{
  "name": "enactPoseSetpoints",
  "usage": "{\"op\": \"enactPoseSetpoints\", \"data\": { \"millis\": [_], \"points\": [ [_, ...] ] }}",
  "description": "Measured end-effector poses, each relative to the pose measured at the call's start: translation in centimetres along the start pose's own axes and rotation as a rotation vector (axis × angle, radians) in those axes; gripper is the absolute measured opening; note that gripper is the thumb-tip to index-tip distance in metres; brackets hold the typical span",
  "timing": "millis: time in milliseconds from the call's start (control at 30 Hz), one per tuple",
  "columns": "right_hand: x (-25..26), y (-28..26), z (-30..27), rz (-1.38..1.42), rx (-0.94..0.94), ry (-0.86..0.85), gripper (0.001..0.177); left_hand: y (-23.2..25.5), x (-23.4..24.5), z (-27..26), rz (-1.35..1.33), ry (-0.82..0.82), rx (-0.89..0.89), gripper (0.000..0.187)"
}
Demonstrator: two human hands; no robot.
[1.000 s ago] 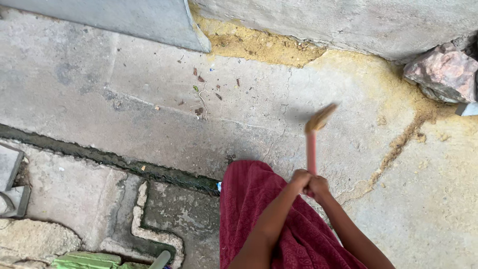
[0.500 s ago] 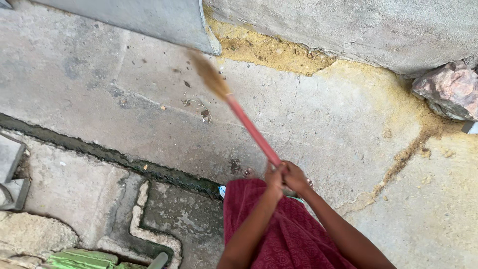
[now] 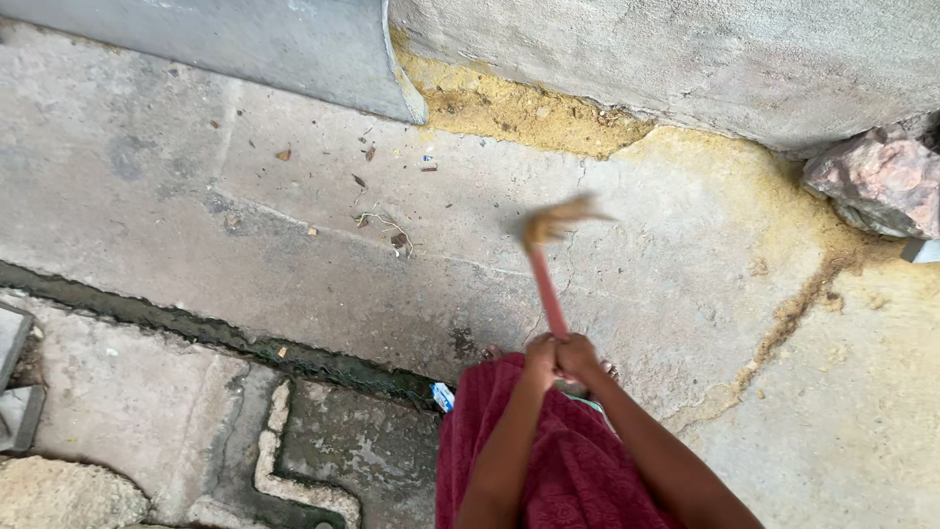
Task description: The person organizes footwear on steps by hand and then sweeps the concrete floor and narrow drainage channel using a broom.
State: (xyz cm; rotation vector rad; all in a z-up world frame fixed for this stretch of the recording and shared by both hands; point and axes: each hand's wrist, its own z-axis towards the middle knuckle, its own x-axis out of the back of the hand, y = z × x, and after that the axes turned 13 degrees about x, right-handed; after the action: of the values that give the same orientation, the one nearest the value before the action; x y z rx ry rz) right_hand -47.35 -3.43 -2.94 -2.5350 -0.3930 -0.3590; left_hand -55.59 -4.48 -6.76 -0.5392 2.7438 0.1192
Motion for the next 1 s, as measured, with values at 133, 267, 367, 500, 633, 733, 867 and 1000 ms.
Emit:
{"op": "enactPoseSetpoints", "data": {
  "millis": [133, 267, 367, 500, 633, 733, 867, 1000],
  "points": [
    [-2.3, -6.0, -1.4, -0.12, 0.168, -0.18, 0.037, 2.6, 3.5, -3.0, -0.198, 0.09, -0.151, 0.072],
    [-0.9, -7.8, -3.2, -0.05, 0.361, -0.203, 0.044, 3.8, 1.3, -7.2, -0.156, 0.147, -0.235, 0.089],
    [1.9, -6.1, -5.4, -0.001, 0.235, -0.091, 0.048, 2.4, -1.5, -8.6, -0.056, 0.059, -0.157, 0.086],
    [5.2, -3.9, -5.1, 0.142, 0.142, 0.124, 0.036, 2.1, -4.9, -4.9, 0.198, -0.084, -0.144, 0.073],
    [2.3, -7.9, 2.4, 0.253, -0.012, 0.083, 0.023, 8.6, -5.8, -2.1, 0.119, 0.072, 0.094, 0.032],
    [-0.9, -14.3, 6.5, 0.114, 0.014, -0.177, 0.023, 15.6, -1.8, -1.8, -0.087, 0.069, 0.08, 0.017],
    [-5.8, -26.1, 9.7, -0.234, 0.198, -0.438, 0.024, 23.9, 2.5, -3.5, -0.422, 0.211, -0.192, 0.044],
    [-5.0, -33.2, 11.1, -0.343, 0.566, -0.461, 0.024, 29.9, 1.3, -3.2, -0.598, 0.166, -0.488, 0.069]
  ]
}}
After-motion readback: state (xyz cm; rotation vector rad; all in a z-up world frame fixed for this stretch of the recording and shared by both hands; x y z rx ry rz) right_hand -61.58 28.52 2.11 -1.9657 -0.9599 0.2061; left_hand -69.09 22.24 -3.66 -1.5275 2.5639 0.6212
